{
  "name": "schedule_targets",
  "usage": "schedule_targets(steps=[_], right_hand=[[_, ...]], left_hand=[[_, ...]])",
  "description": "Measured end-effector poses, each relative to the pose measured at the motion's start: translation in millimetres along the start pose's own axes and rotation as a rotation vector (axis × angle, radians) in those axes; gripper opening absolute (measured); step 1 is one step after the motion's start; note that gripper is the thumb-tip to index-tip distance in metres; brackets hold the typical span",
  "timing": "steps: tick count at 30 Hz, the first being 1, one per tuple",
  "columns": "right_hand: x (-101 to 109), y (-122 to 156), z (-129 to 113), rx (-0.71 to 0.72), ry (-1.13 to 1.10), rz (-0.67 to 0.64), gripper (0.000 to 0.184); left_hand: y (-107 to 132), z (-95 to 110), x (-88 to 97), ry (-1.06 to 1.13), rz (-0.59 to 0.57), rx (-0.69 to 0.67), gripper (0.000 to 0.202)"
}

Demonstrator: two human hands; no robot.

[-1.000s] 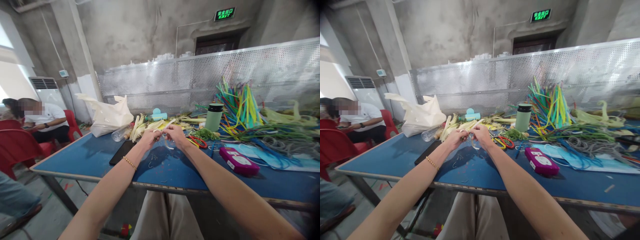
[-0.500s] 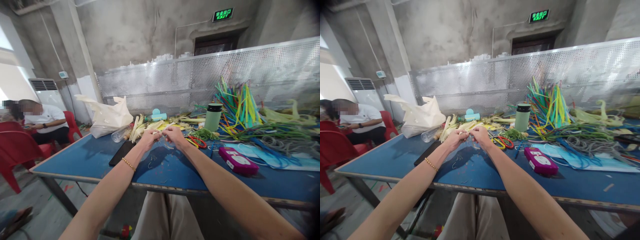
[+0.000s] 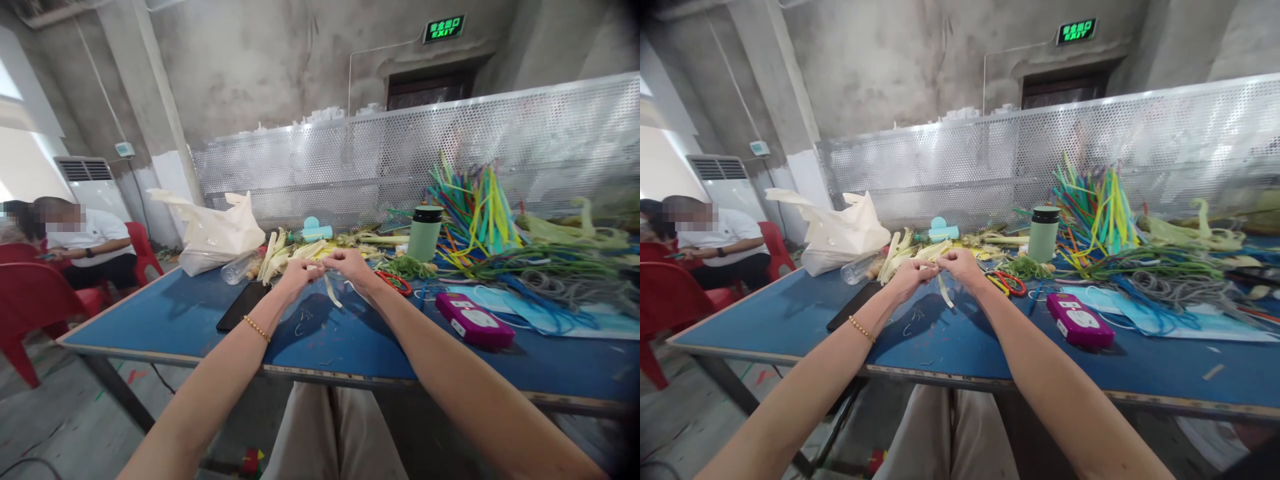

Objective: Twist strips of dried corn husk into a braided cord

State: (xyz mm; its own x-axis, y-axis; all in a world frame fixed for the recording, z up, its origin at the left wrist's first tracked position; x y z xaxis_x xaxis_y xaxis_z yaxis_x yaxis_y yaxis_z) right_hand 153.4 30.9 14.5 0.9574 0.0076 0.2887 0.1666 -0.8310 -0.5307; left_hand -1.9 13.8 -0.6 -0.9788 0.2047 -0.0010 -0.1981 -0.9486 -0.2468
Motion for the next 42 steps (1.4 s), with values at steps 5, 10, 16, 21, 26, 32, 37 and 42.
schedule_targets(steps=[5, 10, 16, 21, 26, 32, 37, 42], right_hand=[[-2.4, -0.4, 0.7, -0.066, -0.143, 0.039, 0.028], [-3.8, 0.4, -2.6, -0.061, -0.118, 0.027, 0.029], [-4.9, -0.2, 0.1, -0.060, -0.118, 0.022, 0.027], [-5.4, 0.7, 0.9, -0.029, -0.074, 0.021, 0.023], [-6.4, 4.4, -4.0, -0.034, -0.104, 0.024, 0.021], [-7.0, 4.9, -4.0, -0.047, -0.098, 0.041, 0.020], [-7.6, 4.5, -2.6, -0.025, -0.098, 0.073, 0.021], [-7.9, 6.6, -4.0, -0.061, -0.081, 0.071, 0.022]], left_hand=[[-0.1, 1.0, -0.5, 0.099, -0.056, -0.004, 0.028], [-1.3, 0.1, -2.6, 0.144, -0.032, 0.029, 0.033], [1.9, 3.6, -4.6, 0.182, -0.041, 0.102, 0.025], [2.6, 4.0, -5.2, 0.137, -0.047, 0.071, 0.015], [0.7, 1.4, -4.5, 0.125, -0.085, 0.051, 0.014], [0.5, 0.8, -4.2, 0.116, -0.091, 0.059, 0.011], [0.6, 0.8, -5.2, 0.148, -0.104, 0.068, 0.014], [0.0, 0.2, -4.7, 0.127, -0.108, 0.076, 0.011]])
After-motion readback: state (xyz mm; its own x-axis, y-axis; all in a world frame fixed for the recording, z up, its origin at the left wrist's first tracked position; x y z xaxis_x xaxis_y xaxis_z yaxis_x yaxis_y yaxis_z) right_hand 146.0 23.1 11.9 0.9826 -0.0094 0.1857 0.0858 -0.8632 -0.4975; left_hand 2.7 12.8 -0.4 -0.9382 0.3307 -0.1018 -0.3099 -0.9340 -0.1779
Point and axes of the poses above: each hand's wrist, its own y-axis away from the middle knuckle, its own x-axis out of the back of the hand, z = x × y, the point moved 1 cm from there along -y, towards the middle knuckle, and after that the axes turned 4 degrees about x, right-handed, at the moved point
